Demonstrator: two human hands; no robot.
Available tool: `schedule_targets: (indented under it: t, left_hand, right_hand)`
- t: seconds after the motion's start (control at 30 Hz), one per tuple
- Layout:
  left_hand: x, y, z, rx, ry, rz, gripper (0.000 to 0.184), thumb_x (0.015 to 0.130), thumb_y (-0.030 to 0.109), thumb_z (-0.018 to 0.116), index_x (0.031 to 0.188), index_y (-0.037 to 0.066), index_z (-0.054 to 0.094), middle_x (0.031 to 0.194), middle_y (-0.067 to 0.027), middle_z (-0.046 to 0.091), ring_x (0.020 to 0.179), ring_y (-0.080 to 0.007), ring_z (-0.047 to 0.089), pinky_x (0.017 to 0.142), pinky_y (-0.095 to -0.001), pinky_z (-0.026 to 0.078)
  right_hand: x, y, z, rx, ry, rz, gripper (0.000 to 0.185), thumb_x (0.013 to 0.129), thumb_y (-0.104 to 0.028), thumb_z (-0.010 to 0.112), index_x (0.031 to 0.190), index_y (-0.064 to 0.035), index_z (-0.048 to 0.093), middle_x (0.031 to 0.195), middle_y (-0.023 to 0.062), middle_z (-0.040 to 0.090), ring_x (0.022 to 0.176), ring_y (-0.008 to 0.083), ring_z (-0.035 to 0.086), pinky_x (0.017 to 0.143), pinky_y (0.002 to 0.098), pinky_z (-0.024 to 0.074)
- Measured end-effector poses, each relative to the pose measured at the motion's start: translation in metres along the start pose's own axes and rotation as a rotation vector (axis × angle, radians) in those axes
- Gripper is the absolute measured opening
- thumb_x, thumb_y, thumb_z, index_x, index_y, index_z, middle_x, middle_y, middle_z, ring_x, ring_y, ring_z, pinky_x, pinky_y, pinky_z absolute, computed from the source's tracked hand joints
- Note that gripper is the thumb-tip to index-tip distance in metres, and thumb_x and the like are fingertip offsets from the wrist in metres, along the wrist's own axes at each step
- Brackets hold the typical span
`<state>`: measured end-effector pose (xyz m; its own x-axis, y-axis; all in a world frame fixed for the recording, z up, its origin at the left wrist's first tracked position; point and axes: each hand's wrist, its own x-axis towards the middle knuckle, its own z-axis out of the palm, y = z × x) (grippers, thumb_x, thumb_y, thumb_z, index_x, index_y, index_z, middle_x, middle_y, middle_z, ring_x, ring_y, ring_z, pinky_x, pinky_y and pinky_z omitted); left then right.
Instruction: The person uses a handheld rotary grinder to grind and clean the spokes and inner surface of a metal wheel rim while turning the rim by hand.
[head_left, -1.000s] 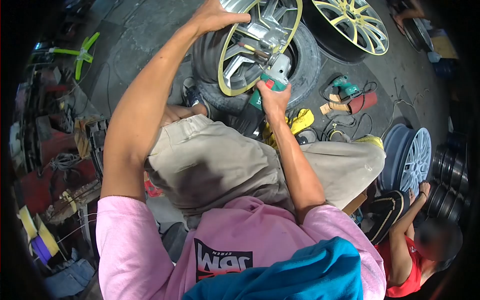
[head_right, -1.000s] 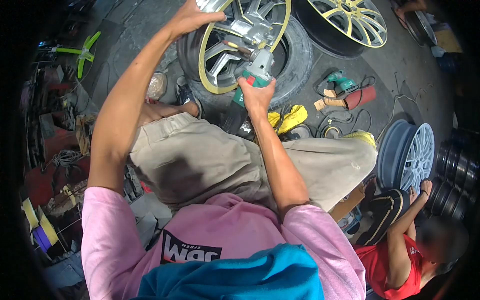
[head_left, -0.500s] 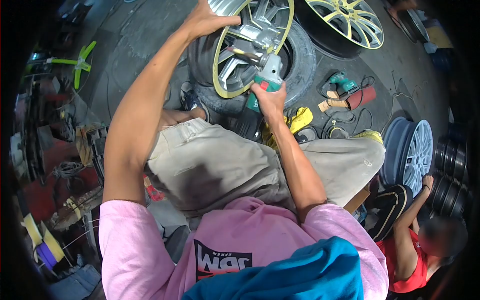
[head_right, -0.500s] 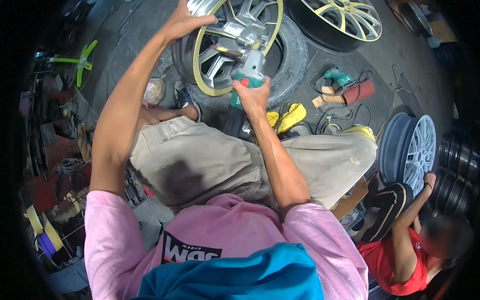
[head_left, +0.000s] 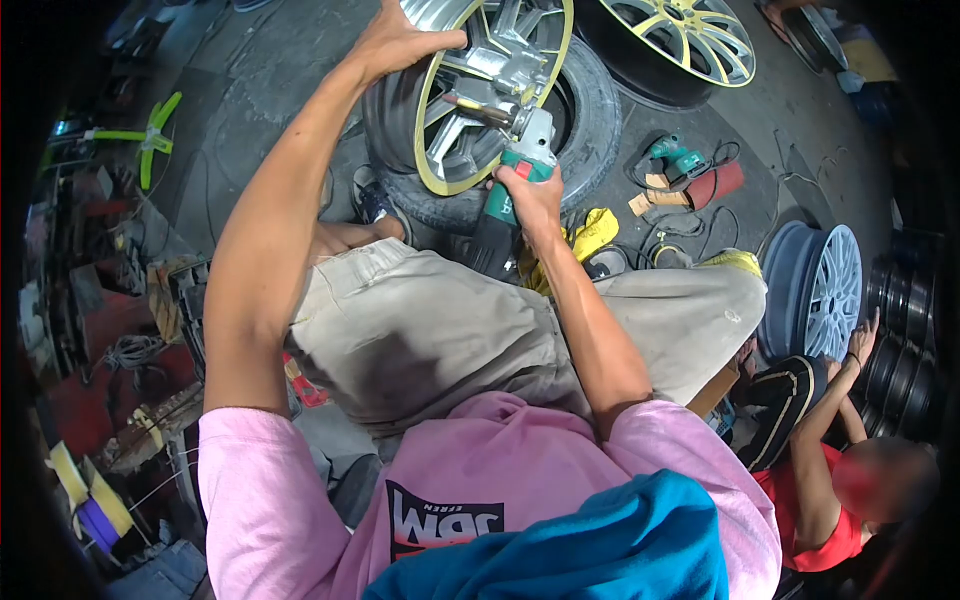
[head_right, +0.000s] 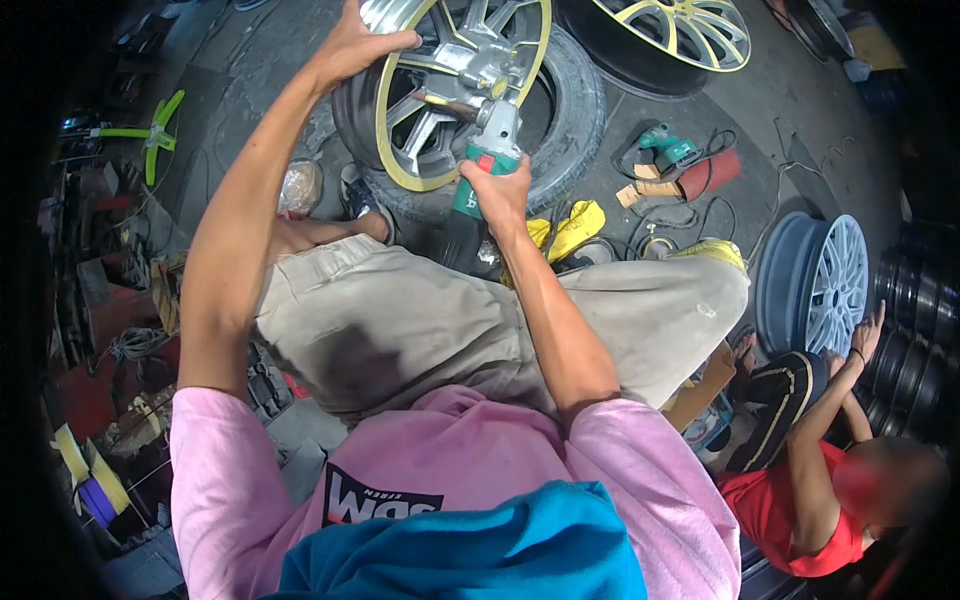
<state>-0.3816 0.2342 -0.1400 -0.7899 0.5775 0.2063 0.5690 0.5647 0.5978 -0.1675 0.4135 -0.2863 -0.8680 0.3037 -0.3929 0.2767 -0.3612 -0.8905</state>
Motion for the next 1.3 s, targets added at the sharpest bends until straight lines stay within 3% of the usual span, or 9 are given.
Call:
schedule_targets:
  t: [0.33, 0.5, 0.6, 0.63, 0.8, 0.9, 1.0, 1.07, 1.3]
  left_hand:
    - [0.003, -0.009, 0.004, 0.009, 0.000, -0.008, 0.070, 0.074, 0.042, 0.078, 0.131, 0.004, 0.063, 0.129, -0.0218, 0.065, 0.122, -0.0376, 0.053, 0.114, -0.0448, 0.033]
    - [0.001, 0.012, -0.005, -0.229, 0.018, -0.094, 0.065, 0.065, 0.035, 0.086, 0.114, -0.004, 0.071, 0.108, -0.0216, 0.073, 0.099, -0.0238, 0.068, 0.088, -0.0394, 0.056]
    - [0.000, 0.027, -0.015, -0.154, -0.051, -0.294, 0.073, 0.063, 0.039, 0.087, 0.117, -0.006, 0.068, 0.113, -0.0240, 0.071, 0.104, -0.0274, 0.068, 0.091, -0.0399, 0.055]
    - [-0.004, 0.015, -0.004, -0.078, 0.118, -0.292, 0.083, 0.061, 0.044, 0.087, 0.121, -0.009, 0.065, 0.120, -0.0291, 0.067, 0.113, -0.0333, 0.065, 0.097, -0.0413, 0.053]
    - [0.000, -0.003, 0.006, -0.007, 0.188, -0.207, 0.089, 0.063, 0.050, 0.086, 0.123, -0.011, 0.063, 0.124, -0.0339, 0.062, 0.123, -0.0389, 0.058, 0.107, -0.0440, 0.046]
    - [0.002, -0.006, 0.005, -0.006, 0.074, -0.133, 0.087, 0.064, 0.049, 0.085, 0.124, -0.009, 0.063, 0.125, -0.0342, 0.061, 0.121, -0.0397, 0.059, 0.103, -0.0447, 0.049]
    - [0.000, 0.004, 0.002, 0.011, 0.133, -0.207, 0.076, 0.065, 0.046, 0.085, 0.119, -0.005, 0.067, 0.117, -0.0316, 0.066, 0.109, -0.0373, 0.065, 0.094, -0.0446, 0.053]
    - [0.001, 0.010, -0.004, -0.051, 0.059, -0.098, 0.064, 0.067, 0.042, 0.084, 0.110, -0.003, 0.072, 0.104, -0.0265, 0.072, 0.094, -0.0336, 0.070, 0.084, -0.0436, 0.056]
    - [0.003, 0.007, 0.002, -0.064, 0.091, -0.106, 0.058, 0.067, 0.039, 0.084, 0.104, -0.004, 0.073, 0.096, -0.0234, 0.074, 0.086, -0.0325, 0.070, 0.080, -0.0419, 0.057]
  right_hand:
    - [-0.002, -0.002, 0.006, -0.247, 0.071, -0.134, 0.072, 0.064, -0.022, 0.088, 0.120, 0.0044, 0.051, 0.105, 0.0153, 0.067, 0.092, 0.0234, 0.066, 0.085, 0.0363, 0.0542]
    - [0.007, -0.022, 0.010, -0.413, 0.252, -0.288, 0.077, 0.063, -0.026, 0.089, 0.120, 0.0060, 0.049, 0.106, 0.0199, 0.067, 0.096, 0.0286, 0.067, 0.088, 0.0396, 0.0531]
    - [0.006, -0.026, 0.015, -0.466, 0.240, -0.346, 0.077, 0.063, -0.026, 0.090, 0.120, 0.0061, 0.049, 0.106, 0.0204, 0.067, 0.095, 0.0293, 0.067, 0.088, 0.0396, 0.0533]
    - [0.006, -0.026, 0.016, -0.462, 0.248, -0.349, 0.078, 0.063, -0.026, 0.091, 0.120, 0.0062, 0.049, 0.106, 0.0206, 0.067, 0.095, 0.0296, 0.067, 0.088, 0.0397, 0.0533]
    - [0.007, -0.027, 0.013, -0.391, 0.286, -0.404, 0.074, 0.066, -0.025, 0.090, 0.120, 0.0076, 0.052, 0.103, 0.0164, 0.067, 0.090, 0.0222, 0.065, 0.083, 0.0357, 0.0539]
    - [0.006, -0.029, 0.012, -0.488, 0.307, -0.383, 0.072, 0.066, -0.025, 0.090, 0.119, 0.0076, 0.052, 0.103, 0.0161, 0.067, 0.089, 0.0220, 0.065, 0.082, 0.0351, 0.0541]
    - [0.003, -0.026, 0.010, -0.450, 0.241, -0.293, 0.075, 0.064, -0.023, 0.091, 0.120, 0.0074, 0.051, 0.104, 0.0177, 0.068, 0.092, 0.0239, 0.066, 0.086, 0.0377, 0.0535]
    - [0.003, -0.026, 0.012, -0.431, 0.260, -0.302, 0.074, 0.064, -0.023, 0.090, 0.119, 0.0069, 0.051, 0.103, 0.0177, 0.068, 0.091, 0.0240, 0.066, 0.086, 0.0380, 0.0536]
    - [-0.004, -0.049, 0.019, -0.503, 0.312, -0.404, 0.070, 0.063, -0.024, 0.089, 0.115, 0.0038, 0.051, 0.101, 0.0183, 0.068, 0.090, 0.0263, 0.067, 0.085, 0.0391, 0.0541]
